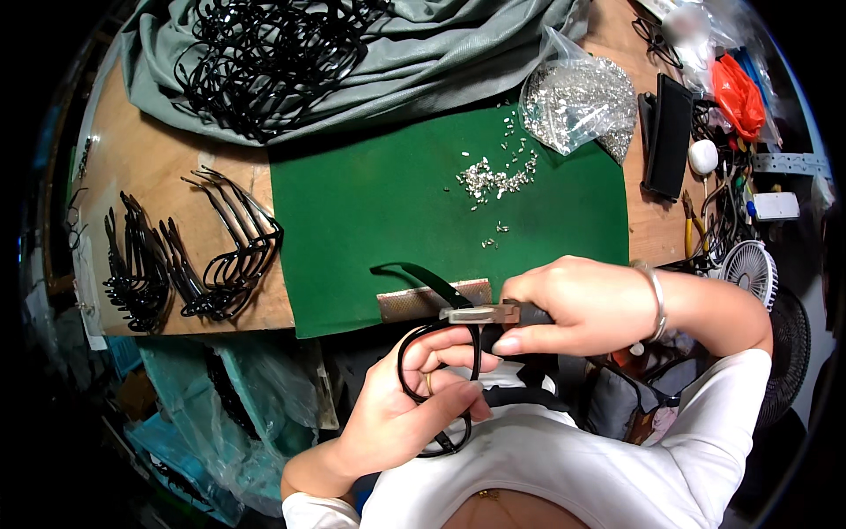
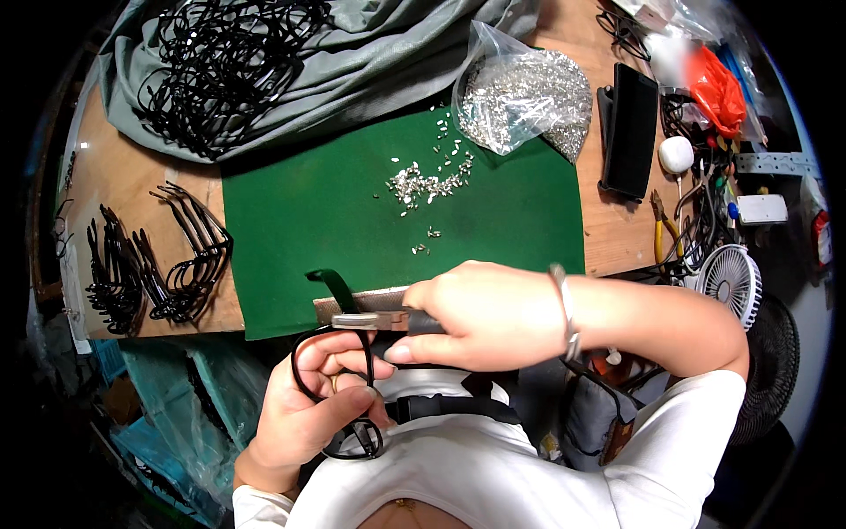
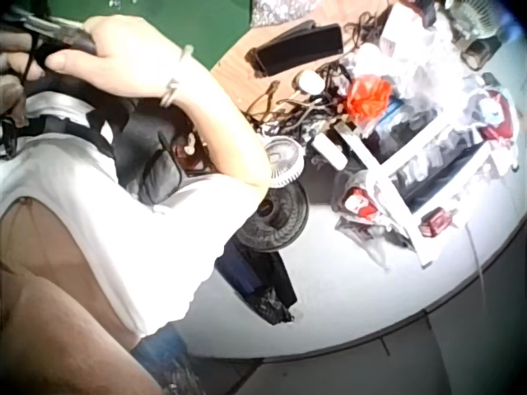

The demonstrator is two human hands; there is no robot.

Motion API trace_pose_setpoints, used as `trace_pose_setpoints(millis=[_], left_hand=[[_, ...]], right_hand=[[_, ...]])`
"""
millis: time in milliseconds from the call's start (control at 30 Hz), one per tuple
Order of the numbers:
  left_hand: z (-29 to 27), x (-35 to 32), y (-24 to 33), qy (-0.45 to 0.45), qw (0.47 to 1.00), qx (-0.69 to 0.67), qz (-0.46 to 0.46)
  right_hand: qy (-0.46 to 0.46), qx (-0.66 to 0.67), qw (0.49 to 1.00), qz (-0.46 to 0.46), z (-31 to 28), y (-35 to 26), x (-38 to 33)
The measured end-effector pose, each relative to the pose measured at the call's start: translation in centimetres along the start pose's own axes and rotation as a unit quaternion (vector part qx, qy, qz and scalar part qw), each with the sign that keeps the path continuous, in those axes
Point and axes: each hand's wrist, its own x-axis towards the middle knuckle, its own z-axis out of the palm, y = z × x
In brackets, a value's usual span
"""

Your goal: The person uses pliers to attach small metal components to the arms of black eyeglass frames. They repeatedly pick up frames, apply the pliers to the hinge area, and place the finished frames aside on the table.

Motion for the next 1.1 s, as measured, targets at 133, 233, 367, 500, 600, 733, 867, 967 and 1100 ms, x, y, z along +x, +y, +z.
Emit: trace_pose_setpoints(millis=[133,233,367,500,600,733,867,967,1100], left_hand=[[-0.4,0.1,0.5,-0.004,1.000,-0.007,0.004],[-0.1,0.4,1.7,-0.005,1.000,0.007,-0.026],[-1.6,-1.0,2.9,0.117,0.979,0.123,0.115],[-6.8,3.2,4.6,0.249,0.891,0.290,0.246],[-10.0,3.8,6.2,0.299,0.877,0.266,0.267],[-11.8,0.9,8.3,0.333,0.688,0.606,0.219],[-13.6,-0.9,7.2,0.451,0.428,0.773,0.126],[-14.9,-1.5,4.6,0.444,0.417,0.774,0.172],[-15.2,-1.9,5.2,0.432,0.407,0.745,0.306]], right_hand=[[0.003,-0.019,1.000,-0.020,-0.7,2.3,0.2],[0.133,-0.042,0.990,-0.013,1.5,4.8,2.2],[0.192,0.009,0.981,-0.027,2.1,5.8,2.3],[0.187,-0.003,0.980,0.074,1.9,3.8,3.0],[0.171,-0.037,0.982,0.075,2.1,3.6,3.0],[0.192,-0.011,0.978,0.085,2.1,3.5,3.3],[0.203,-0.021,0.975,0.083,2.3,3.8,3.7],[0.213,-0.028,0.975,0.064,2.6,3.9,4.0],[0.217,-0.031,0.973,0.078,2.4,3.7,3.6]])
